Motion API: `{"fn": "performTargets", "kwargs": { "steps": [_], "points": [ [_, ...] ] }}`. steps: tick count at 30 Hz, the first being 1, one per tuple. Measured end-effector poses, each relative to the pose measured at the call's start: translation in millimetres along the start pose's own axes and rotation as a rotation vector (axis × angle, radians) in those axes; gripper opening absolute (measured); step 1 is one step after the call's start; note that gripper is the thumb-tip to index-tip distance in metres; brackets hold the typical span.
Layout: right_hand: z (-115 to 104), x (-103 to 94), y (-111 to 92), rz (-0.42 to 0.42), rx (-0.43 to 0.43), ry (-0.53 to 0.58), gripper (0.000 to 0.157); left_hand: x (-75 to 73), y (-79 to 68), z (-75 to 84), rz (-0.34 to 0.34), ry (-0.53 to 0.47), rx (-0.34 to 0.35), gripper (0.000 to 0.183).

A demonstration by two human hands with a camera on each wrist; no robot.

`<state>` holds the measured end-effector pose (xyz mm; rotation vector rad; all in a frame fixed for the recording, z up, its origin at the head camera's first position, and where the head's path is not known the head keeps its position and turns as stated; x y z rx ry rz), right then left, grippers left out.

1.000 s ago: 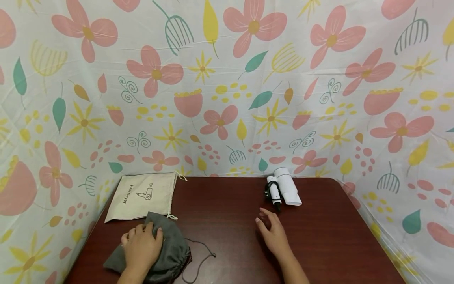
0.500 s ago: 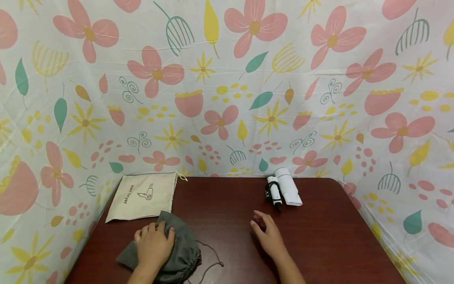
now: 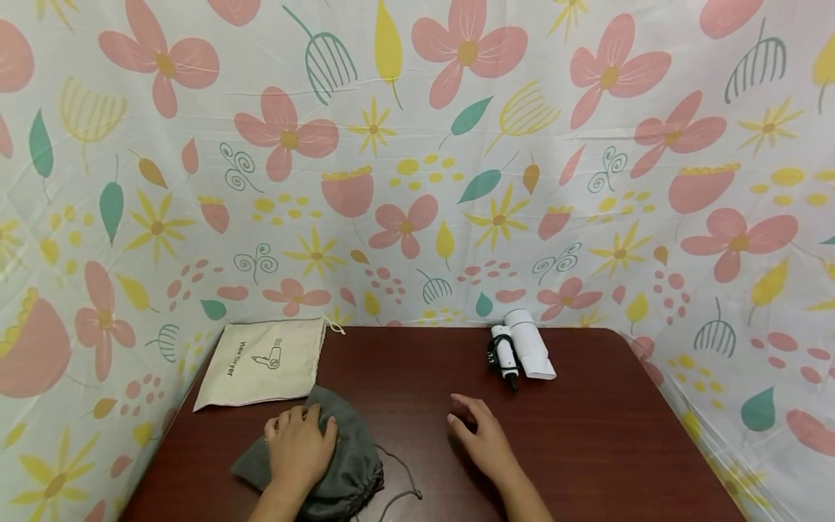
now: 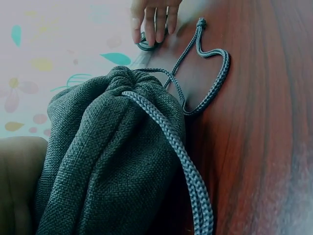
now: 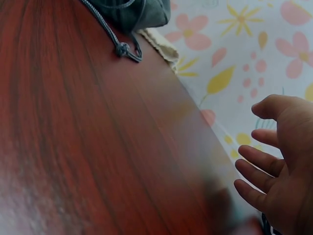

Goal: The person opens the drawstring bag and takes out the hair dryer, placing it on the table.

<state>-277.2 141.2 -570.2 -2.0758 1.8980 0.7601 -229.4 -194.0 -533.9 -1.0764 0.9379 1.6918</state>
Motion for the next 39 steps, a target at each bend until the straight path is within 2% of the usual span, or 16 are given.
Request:
{"fn": "performTargets", "kwargs": {
  "steps": [9,15,22,29,33,39],
  "points": [
    [-9.0,8.4,-2.2,-0.028,-0.042,0.009,0.046,5.0,3.0,6.9,-0.016,0.005,-0.002,0.049],
    [-17.0,16.2,-5.4,-0.079,-0.080,-0.007,0.047,9.1,5.0,15.3,-0.017,-0.007,0.007,0.048],
    [-27.1,31.2,-11.3,-0.186,-0.102,0.041,0.050,13.4,6.2,27.0,0.002,-0.014,0.027,0.048],
    [-44.7,49.2,-20.2,-0.312,-0.161,0.098,0.055,16.3,7.7,40.2,0.025,-0.015,0.045,0.046],
    [-53.2,58.1,-26.2,-0.374,-0.202,0.087,0.058,17.9,8.1,48.7,0.042,-0.019,0.062,0.044],
    [-60.3,71.3,-33.7,-0.475,-0.211,0.094,0.064,22.4,10.6,60.7,0.033,-0.006,0.076,0.046]
  ]
}}
Point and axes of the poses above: each hand's wrist, its own y-axis towards the middle knuckle, its own x-axis out of the palm, z = x × y, the point moved 9 cm from there along y, towards the middle knuckle, and after that the axes turned 6 degrees about -x, right-handed, at the moved point
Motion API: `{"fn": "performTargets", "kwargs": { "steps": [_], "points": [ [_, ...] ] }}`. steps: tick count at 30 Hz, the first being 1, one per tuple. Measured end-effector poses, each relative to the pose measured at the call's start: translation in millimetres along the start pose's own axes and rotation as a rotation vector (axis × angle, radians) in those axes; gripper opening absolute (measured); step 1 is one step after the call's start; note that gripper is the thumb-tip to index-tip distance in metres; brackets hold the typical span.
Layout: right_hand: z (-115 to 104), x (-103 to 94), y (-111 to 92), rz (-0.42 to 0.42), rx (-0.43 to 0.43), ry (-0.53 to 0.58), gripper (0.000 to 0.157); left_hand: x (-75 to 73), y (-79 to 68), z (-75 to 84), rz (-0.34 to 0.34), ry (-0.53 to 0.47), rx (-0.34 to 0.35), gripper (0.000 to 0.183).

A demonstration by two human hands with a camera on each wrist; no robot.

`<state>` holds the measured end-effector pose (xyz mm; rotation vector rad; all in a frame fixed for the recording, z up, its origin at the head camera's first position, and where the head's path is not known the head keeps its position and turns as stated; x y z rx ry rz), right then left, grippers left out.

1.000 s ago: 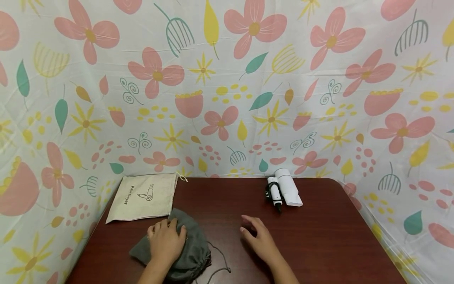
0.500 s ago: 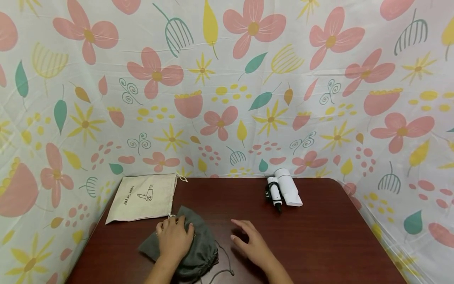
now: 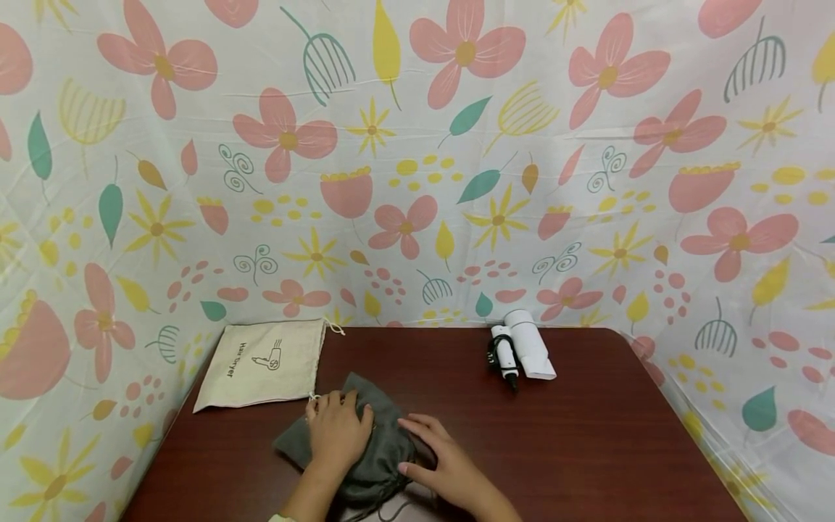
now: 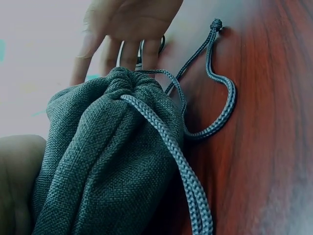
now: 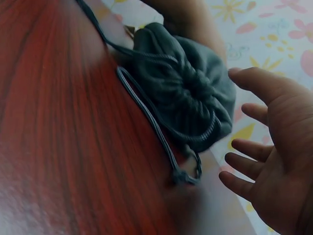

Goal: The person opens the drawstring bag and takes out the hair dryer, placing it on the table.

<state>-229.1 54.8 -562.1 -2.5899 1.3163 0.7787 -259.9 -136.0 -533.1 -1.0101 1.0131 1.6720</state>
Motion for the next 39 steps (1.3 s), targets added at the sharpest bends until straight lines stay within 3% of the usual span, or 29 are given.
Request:
{"fn": "performTargets", "kwargs": {
  "steps": [6,15,21,28,31,35,39],
  "points": [
    [-4.4,7.9,-1.8,-0.042,0.013,-0.015,0.068,5.0,2.4,8.7,-0.030,0.000,0.009,0.046],
    [0.4,13.7,-1.8,-0.059,0.033,-0.048,0.074,10.8,7.6,23.6,-0.006,0.012,0.074,0.045],
    [3.9,15.1,-0.3,-0.063,0.035,-0.081,0.079,1.7,5.8,24.9,0.066,-0.144,0.126,0.037],
    [8.2,16.5,0.9,-0.068,0.074,-0.097,0.076,-18.6,-11.1,20.6,0.097,-0.317,0.194,0.031],
    [8.4,16.4,-0.2,-0.055,0.088,-0.115,0.074,-31.1,-22.0,20.3,0.129,-0.350,0.217,0.029],
    [7.2,14.9,-1.8,-0.023,0.086,-0.158,0.073,-42.1,-34.6,16.9,0.153,-0.366,0.195,0.021],
    [6.3,13.4,-3.2,0.008,0.074,-0.209,0.073,-41.8,-44.5,12.6,0.070,-0.410,0.142,0.008]
  ]
}}
Point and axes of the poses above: each hand's wrist, its own y-axis towards the middle knuckle, its own x-axis out of the palm, z = x × y, the point moved 9 cm from there along y, towards the middle knuckle, and after that the axes turned 6 degrees about -x, right-handed, at the moved point
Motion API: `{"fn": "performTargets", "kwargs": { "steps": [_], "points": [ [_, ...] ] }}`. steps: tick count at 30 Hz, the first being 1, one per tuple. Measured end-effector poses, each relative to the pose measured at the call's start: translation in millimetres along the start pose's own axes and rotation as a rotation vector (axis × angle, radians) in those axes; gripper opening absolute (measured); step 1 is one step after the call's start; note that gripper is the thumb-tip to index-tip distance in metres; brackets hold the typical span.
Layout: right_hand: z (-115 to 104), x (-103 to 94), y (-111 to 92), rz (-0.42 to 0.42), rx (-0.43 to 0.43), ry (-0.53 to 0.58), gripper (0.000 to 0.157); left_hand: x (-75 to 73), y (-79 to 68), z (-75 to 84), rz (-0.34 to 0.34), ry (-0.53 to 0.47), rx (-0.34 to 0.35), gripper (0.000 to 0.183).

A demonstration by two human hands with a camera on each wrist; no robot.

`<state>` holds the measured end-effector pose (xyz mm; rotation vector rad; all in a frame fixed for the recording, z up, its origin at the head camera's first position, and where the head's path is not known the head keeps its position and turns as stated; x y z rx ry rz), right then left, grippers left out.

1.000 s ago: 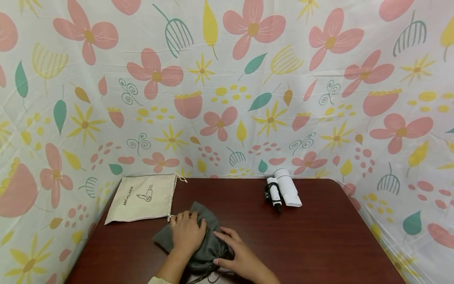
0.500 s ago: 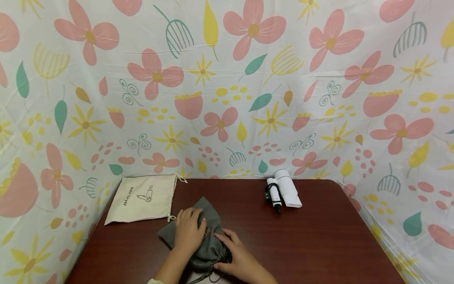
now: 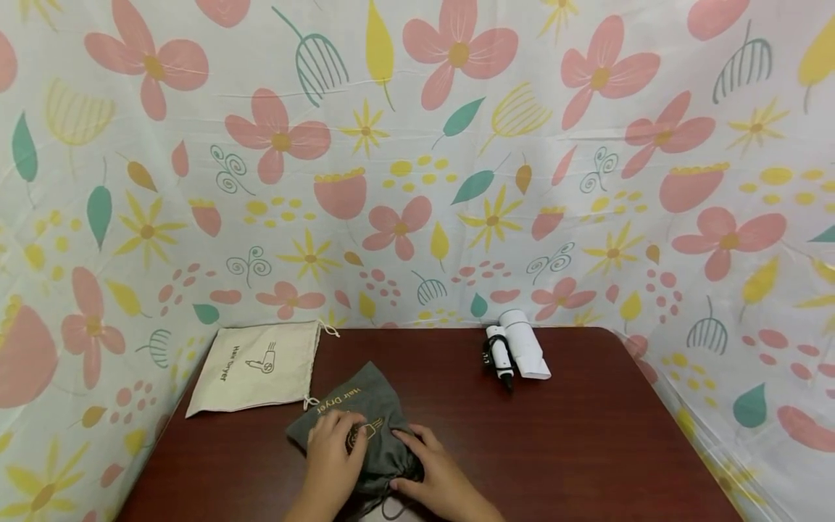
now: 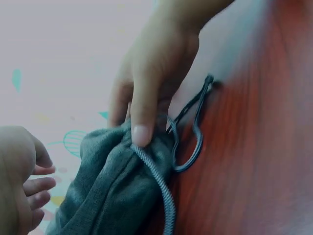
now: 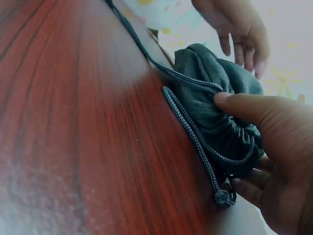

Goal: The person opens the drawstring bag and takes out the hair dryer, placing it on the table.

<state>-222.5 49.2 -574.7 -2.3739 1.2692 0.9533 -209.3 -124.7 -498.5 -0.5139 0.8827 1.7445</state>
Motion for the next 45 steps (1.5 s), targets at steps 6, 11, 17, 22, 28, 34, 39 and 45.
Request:
{"fn": "performTargets", "kwargs": {
  "steps": [6,11,17,22,28,34,39,45],
  "points": [
    [4.1,-1.2,1.0,0.019,0.032,-0.005,0.074,9.1,-16.0,-6.4,-0.149,0.009,-0.097,0.011],
    [7.4,-2.0,2.1,0.013,0.052,-0.001,0.074,13.5,-21.4,-8.9,-0.148,0.065,-0.121,0.013],
    [9.5,-2.7,1.9,0.022,0.047,0.006,0.074,17.2,-21.6,-9.2,-0.140,0.083,-0.121,0.013],
    [9.9,-3.7,1.3,0.044,0.041,0.003,0.076,19.7,-22.1,-9.0,-0.119,0.091,-0.084,0.010],
    [9.6,-6.8,1.7,0.075,0.047,-0.007,0.075,26.4,-20.4,-10.3,-0.178,0.092,-0.077,0.007],
    [10.9,-10.0,0.8,0.115,0.043,-0.003,0.072,28.5,-18.1,-9.4,-0.138,0.109,-0.063,0.013],
    [12.7,-12.3,0.2,0.139,0.052,0.009,0.069,31.5,-14.7,-10.9,-0.141,0.094,-0.089,0.022],
    [12.9,-15.5,-0.3,0.149,0.046,0.024,0.064,37.1,-10.3,-12.2,-0.158,0.057,-0.089,0.031]
  ]
}}
Point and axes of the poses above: each hand's wrist, its own y-axis towards the middle knuckle, its own x-axis out of the palm, z = x × y, the point moved 9 cm from there along y, towards the middle knuckle, and after that the axes turned 6 degrees about -x, right-handed, at the moved point
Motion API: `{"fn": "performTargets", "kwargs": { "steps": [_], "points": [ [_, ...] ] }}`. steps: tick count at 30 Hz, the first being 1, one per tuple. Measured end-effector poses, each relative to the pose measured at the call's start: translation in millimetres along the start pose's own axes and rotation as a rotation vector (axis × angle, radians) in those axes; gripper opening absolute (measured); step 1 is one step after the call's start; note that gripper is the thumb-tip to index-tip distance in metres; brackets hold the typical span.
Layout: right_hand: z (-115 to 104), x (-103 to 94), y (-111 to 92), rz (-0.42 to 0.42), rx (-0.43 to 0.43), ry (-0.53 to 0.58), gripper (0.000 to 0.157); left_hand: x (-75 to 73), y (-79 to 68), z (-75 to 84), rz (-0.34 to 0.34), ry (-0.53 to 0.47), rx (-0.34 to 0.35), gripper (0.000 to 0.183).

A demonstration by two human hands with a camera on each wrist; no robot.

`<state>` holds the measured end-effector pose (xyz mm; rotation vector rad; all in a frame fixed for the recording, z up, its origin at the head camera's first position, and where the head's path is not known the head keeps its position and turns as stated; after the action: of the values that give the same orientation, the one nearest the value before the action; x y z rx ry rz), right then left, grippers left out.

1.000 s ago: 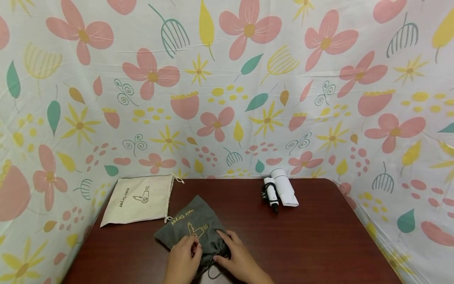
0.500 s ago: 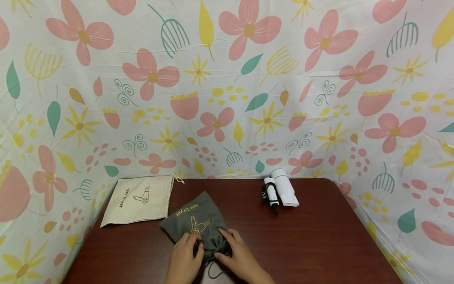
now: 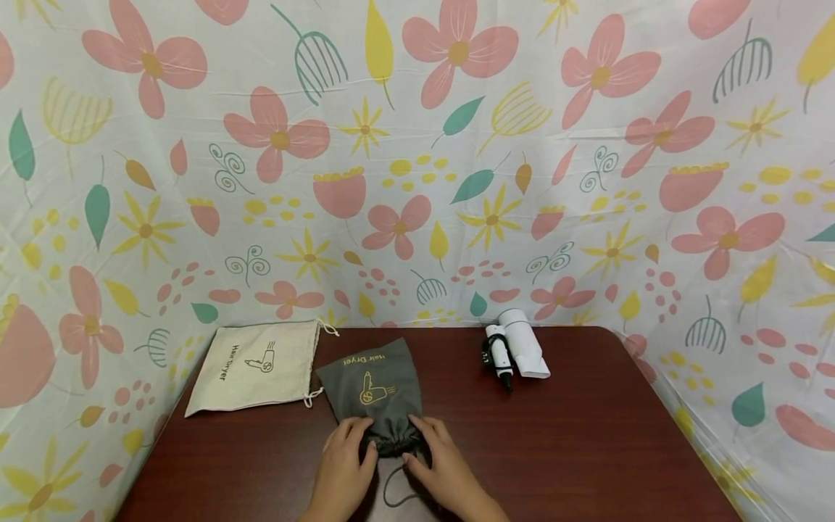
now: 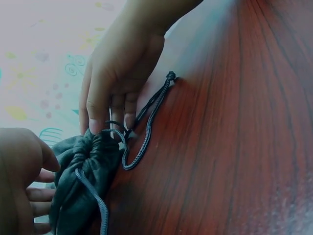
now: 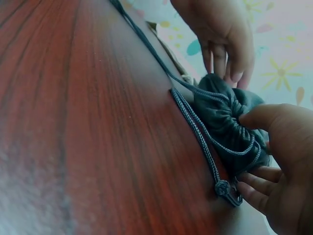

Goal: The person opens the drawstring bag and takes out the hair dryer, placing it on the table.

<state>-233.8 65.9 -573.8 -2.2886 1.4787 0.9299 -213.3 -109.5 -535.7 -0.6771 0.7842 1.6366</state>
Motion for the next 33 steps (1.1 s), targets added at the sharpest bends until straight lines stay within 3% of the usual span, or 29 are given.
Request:
{"fn": "performTargets", "kwargs": {
  "steps": [7,12,18,26,29,33],
  "points": [
    [-0.3,-2.3,0.3,0.013,0.001,0.016,0.059,3.3,5.3,4.1,0.027,-0.023,0.052,0.034],
    [-1.2,-5.0,0.7,0.048,-0.005,0.016,0.058,10.7,10.5,5.7,-0.010,-0.027,0.067,0.041],
    [-2.1,-10.8,0.4,0.124,-0.008,0.024,0.057,22.9,16.3,6.7,-0.049,-0.017,0.122,0.053],
    [-6.5,-17.0,3.4,0.253,-0.009,-0.010,0.047,31.9,26.8,7.2,-0.044,-0.028,0.149,0.060],
    [-6.6,-18.9,5.8,0.281,-0.006,-0.032,0.044,30.9,28.2,8.9,-0.008,-0.049,0.162,0.060],
    [-3.8,-20.4,9.6,0.273,0.007,-0.015,0.045,19.9,26.3,8.1,0.116,-0.128,0.141,0.050]
  ]
}}
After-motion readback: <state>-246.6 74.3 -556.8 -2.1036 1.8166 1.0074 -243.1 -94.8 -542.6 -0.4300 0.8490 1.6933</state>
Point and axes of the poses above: each hand's wrist, its own y-axis towards the middle knuckle, its own x-axis out of the palm, z = x × y, the point moved 9 cm from there along y, towards the middle knuckle, and after that the axes turned 6 degrees about -x, right-handed, at the moved point
